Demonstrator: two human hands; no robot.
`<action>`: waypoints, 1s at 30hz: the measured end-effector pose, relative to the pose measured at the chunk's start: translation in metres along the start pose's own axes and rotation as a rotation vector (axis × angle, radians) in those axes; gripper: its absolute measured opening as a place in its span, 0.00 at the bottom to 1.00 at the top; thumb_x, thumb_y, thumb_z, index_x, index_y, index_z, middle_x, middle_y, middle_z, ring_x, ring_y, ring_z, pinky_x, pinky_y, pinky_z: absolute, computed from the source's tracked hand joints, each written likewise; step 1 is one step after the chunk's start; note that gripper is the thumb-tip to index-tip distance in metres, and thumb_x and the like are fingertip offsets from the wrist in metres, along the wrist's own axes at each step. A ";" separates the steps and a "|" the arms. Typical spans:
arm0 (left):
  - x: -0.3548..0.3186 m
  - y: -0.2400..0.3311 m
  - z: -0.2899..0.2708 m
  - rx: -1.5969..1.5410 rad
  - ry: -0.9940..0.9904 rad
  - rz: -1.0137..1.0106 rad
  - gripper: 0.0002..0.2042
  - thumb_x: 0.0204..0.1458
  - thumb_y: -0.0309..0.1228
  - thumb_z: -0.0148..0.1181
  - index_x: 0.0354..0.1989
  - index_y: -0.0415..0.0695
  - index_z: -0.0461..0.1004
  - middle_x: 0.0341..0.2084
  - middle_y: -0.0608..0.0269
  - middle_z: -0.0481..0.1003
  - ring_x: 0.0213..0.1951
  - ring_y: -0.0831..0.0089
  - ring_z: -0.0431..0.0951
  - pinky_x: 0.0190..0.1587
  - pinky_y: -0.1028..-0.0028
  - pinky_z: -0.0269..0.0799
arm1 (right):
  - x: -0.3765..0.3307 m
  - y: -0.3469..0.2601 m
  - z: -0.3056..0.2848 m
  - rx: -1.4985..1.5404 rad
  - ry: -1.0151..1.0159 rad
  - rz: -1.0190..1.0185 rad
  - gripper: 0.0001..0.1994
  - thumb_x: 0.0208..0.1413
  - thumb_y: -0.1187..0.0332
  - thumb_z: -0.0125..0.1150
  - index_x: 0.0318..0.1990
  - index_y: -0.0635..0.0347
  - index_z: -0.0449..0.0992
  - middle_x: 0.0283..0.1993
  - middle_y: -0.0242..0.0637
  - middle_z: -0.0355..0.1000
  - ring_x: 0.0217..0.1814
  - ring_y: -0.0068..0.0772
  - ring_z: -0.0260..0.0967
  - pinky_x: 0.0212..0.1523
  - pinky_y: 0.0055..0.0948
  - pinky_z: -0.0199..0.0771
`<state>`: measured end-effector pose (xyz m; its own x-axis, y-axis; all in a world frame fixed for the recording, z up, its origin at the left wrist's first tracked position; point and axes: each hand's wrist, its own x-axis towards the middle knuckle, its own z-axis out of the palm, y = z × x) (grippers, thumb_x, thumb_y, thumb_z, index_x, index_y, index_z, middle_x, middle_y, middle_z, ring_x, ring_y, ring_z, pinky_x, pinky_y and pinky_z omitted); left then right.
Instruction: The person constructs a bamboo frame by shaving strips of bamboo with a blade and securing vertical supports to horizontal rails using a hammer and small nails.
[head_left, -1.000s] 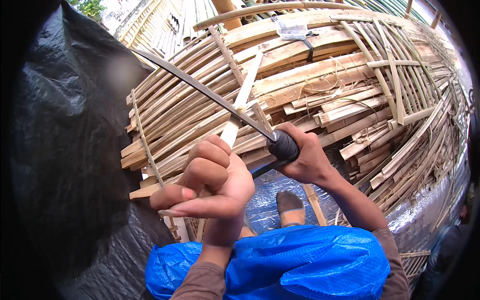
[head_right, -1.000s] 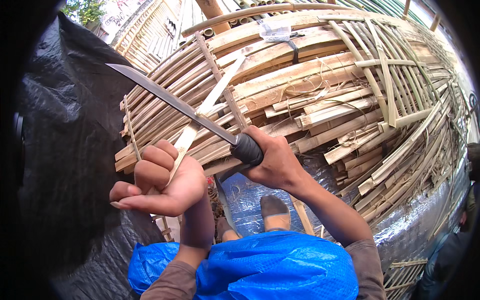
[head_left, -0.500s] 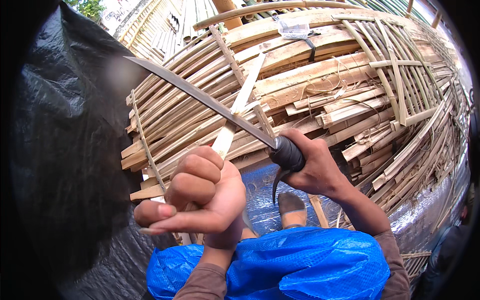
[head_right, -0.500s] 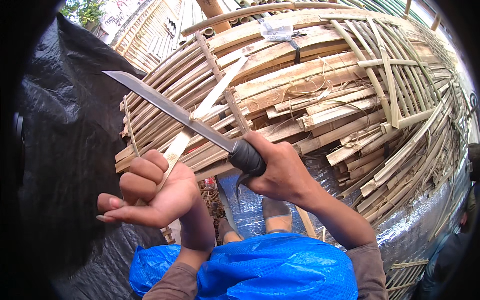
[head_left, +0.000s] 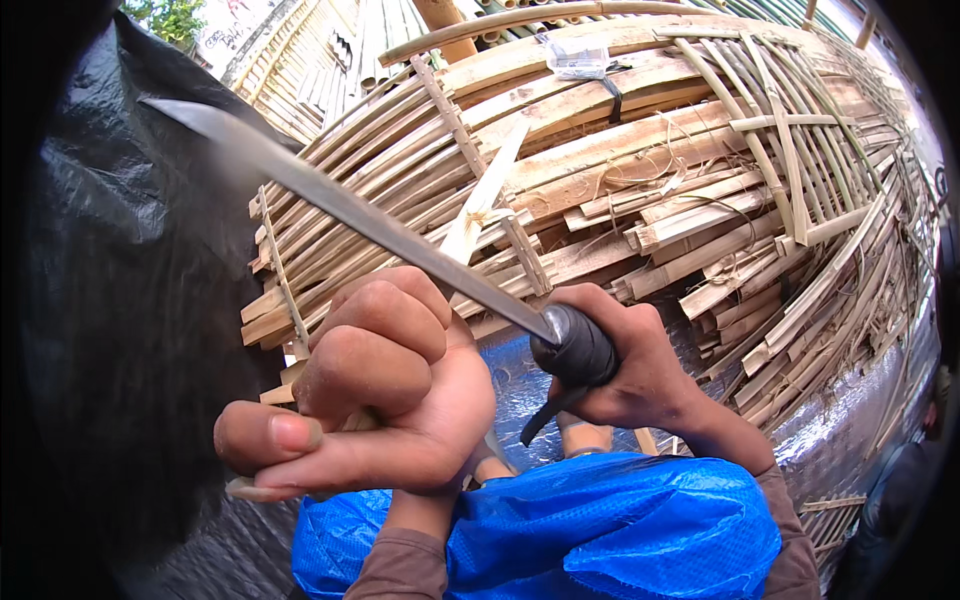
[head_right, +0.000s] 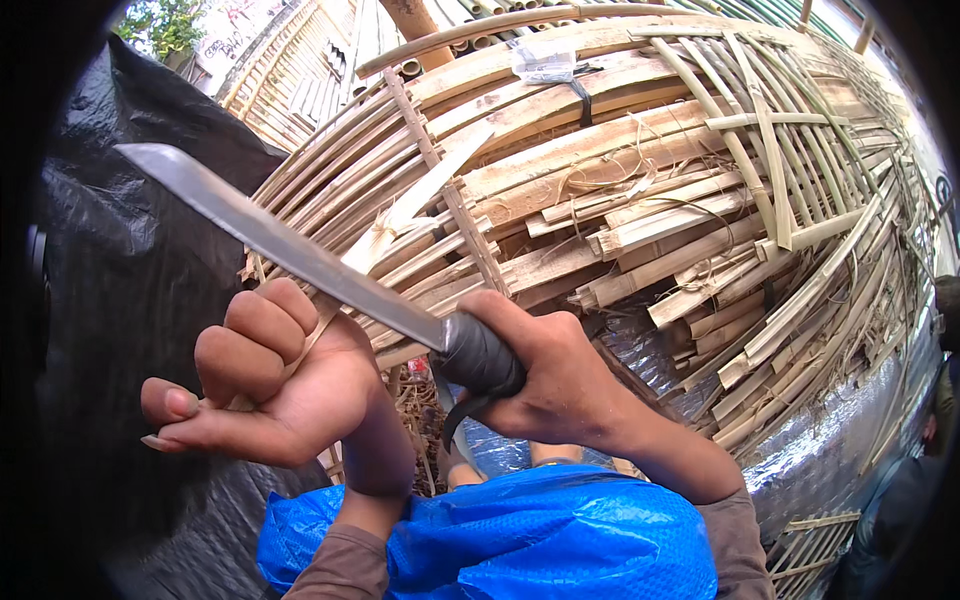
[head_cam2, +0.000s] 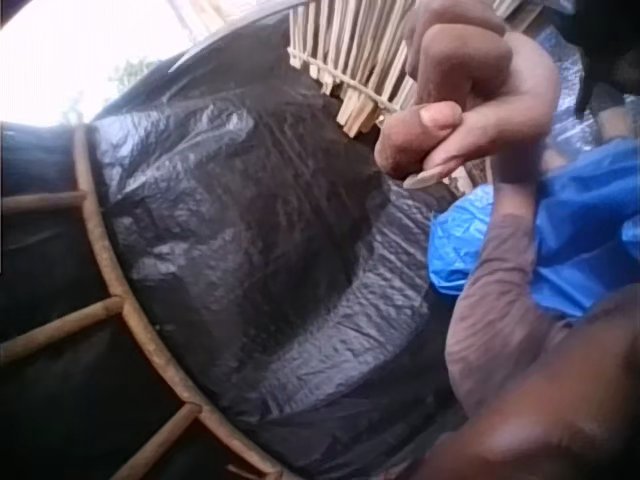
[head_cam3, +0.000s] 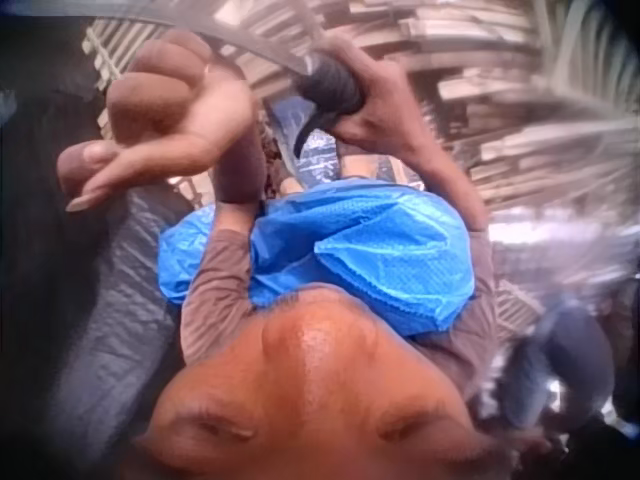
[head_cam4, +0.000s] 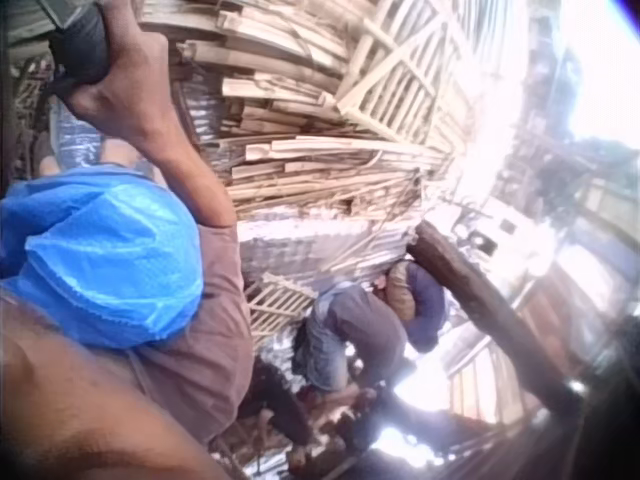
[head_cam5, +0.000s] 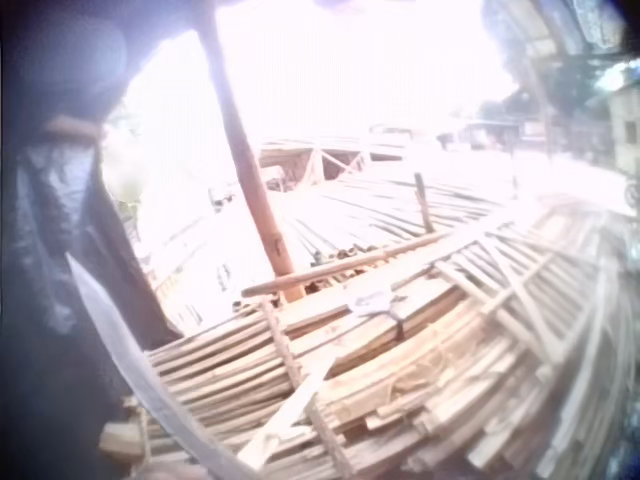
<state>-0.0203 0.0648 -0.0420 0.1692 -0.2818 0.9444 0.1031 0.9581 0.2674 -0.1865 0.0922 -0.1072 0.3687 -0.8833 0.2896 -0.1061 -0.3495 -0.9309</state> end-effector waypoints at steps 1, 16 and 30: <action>0.000 0.000 0.002 -0.011 0.007 -0.003 0.19 0.72 0.56 0.31 0.47 0.56 0.63 0.12 0.73 0.52 0.14 0.82 0.45 0.16 0.78 0.41 | -0.001 -0.003 0.000 0.032 -0.004 -0.066 0.28 0.38 0.73 0.76 0.51 0.59 0.74 0.34 0.40 0.78 0.37 0.33 0.81 0.40 0.31 0.78; 0.028 -0.036 0.017 -0.005 0.203 0.040 0.16 0.72 0.51 0.36 0.43 0.53 0.61 0.09 0.73 0.48 0.12 0.83 0.40 0.14 0.77 0.39 | 0.023 0.018 -0.014 -0.080 0.094 0.173 0.20 0.42 0.71 0.72 0.45 0.61 0.74 0.31 0.49 0.77 0.34 0.48 0.79 0.39 0.38 0.77; 0.029 -0.031 0.024 -0.033 0.207 0.005 0.15 0.73 0.49 0.36 0.41 0.52 0.59 0.09 0.73 0.48 0.11 0.84 0.40 0.14 0.78 0.38 | 0.015 0.005 -0.016 -0.122 0.112 0.107 0.21 0.41 0.72 0.73 0.45 0.60 0.73 0.30 0.42 0.76 0.33 0.38 0.77 0.36 0.35 0.75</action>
<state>-0.0422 0.0284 -0.0183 0.3673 -0.2848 0.8854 0.1327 0.9583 0.2531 -0.1967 0.0719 -0.1043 0.2453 -0.9443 0.2193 -0.2531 -0.2808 -0.9258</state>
